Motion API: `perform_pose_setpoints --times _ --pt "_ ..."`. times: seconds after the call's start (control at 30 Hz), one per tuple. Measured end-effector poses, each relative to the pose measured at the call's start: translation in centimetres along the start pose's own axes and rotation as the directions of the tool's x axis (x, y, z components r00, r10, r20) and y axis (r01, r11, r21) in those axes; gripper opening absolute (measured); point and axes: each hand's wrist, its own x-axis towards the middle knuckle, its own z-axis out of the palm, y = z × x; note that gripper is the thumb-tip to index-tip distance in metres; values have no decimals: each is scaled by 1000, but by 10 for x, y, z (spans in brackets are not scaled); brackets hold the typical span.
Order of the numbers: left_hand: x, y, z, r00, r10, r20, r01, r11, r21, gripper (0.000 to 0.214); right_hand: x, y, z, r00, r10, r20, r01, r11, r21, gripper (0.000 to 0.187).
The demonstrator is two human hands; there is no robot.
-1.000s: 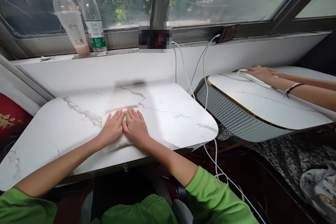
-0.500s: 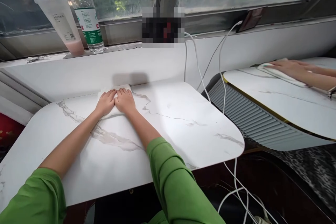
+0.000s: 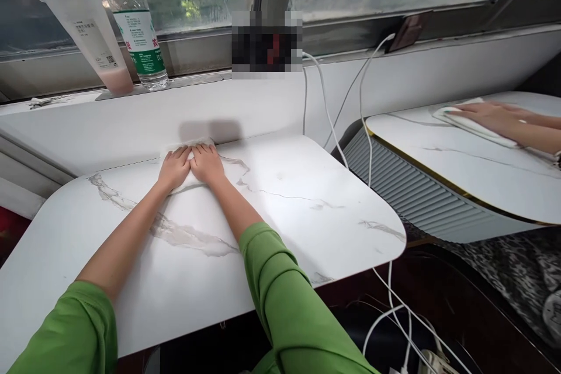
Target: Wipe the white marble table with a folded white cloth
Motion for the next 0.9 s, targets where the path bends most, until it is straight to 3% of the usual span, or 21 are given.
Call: perform_pose_setpoints --times 0.2,0.33,0.5,0.6,0.77,0.9 --pt "-45 14 -4 1000 10 -2 -10 999 40 53 -41 -18 -15 997 -11 80 12 1000 -8 50" --pt "-105 19 -11 998 55 31 -56 998 33 53 -94 -47 -32 990 9 138 -13 1000 27 52" --pt "-187 16 -20 990 142 16 -142 990 7 52 -167 -85 -53 967 -2 253 -56 974 220 57" --pt "-224 13 -24 982 188 -5 -188 982 -12 52 -197 -100 -63 954 -38 296 -60 947 315 61" --pt "-253 6 -29 986 167 -12 -167 986 -24 52 -208 -118 -72 914 -77 397 -54 950 307 61" --pt "-253 -2 -34 997 69 31 -68 997 -49 57 -197 -126 -62 950 -156 271 120 982 143 54"
